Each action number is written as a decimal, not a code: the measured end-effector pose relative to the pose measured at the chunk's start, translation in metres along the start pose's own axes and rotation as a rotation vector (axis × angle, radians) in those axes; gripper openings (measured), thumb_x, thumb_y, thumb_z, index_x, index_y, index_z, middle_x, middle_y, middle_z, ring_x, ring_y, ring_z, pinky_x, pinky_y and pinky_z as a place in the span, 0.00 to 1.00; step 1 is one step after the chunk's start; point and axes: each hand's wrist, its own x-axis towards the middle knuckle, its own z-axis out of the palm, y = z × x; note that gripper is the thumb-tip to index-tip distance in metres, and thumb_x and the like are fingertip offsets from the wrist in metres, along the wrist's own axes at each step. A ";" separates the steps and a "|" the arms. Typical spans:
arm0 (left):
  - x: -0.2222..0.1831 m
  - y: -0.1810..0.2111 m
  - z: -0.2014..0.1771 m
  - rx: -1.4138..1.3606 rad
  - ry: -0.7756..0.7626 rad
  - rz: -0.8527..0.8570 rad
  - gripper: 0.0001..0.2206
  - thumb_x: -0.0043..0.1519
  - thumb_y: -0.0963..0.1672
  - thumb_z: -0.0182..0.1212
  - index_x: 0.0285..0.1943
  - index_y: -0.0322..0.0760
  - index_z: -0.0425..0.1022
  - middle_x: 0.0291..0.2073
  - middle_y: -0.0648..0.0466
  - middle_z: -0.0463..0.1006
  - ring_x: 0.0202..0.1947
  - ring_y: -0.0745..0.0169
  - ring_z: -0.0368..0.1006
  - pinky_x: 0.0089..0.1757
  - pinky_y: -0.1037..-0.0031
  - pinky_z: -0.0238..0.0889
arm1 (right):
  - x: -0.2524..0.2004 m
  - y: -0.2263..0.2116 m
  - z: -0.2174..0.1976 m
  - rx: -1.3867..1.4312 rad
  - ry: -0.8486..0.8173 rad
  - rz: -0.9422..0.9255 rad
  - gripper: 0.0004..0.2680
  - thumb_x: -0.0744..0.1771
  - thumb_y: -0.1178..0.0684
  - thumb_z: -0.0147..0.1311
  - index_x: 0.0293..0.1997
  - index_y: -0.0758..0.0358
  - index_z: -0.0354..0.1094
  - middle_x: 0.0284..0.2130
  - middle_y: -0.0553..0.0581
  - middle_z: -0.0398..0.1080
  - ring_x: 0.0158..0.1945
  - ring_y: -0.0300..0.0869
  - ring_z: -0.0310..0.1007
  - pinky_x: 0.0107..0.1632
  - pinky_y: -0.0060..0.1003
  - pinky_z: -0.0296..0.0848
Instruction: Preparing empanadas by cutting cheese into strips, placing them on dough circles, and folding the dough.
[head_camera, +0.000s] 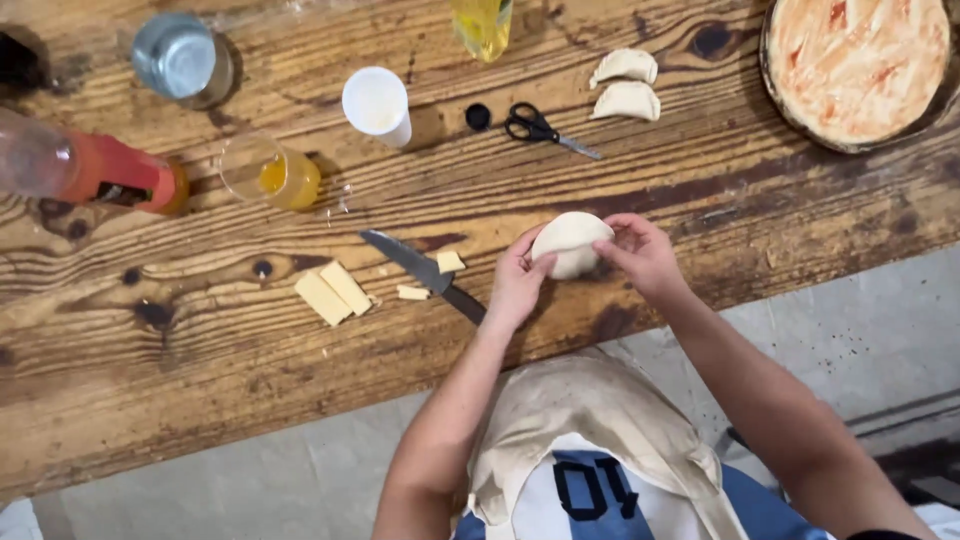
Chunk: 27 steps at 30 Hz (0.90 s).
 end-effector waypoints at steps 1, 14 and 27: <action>-0.005 0.004 -0.005 0.303 -0.022 0.135 0.16 0.62 0.38 0.65 0.60 0.43 0.79 0.51 0.52 0.83 0.56 0.58 0.76 0.53 0.65 0.72 | -0.007 0.005 -0.002 -0.173 0.026 -0.256 0.09 0.64 0.65 0.67 0.45 0.68 0.72 0.43 0.57 0.71 0.51 0.43 0.73 0.56 0.37 0.72; -0.128 0.060 -0.118 1.088 -0.061 0.491 0.13 0.63 0.41 0.57 0.55 0.46 0.78 0.50 0.58 0.76 0.58 0.54 0.71 0.55 0.62 0.66 | -0.028 0.030 0.025 -0.949 -0.147 -0.547 0.08 0.66 0.63 0.57 0.45 0.53 0.75 0.46 0.48 0.74 0.51 0.46 0.76 0.56 0.41 0.73; -0.177 0.075 -0.197 0.997 0.494 0.306 0.11 0.68 0.42 0.56 0.58 0.43 0.76 0.46 0.54 0.74 0.52 0.50 0.72 0.54 0.61 0.63 | 0.022 -0.026 0.220 -1.241 -0.429 -0.640 0.17 0.68 0.45 0.57 0.65 0.51 0.66 0.55 0.54 0.68 0.61 0.49 0.67 0.54 0.46 0.72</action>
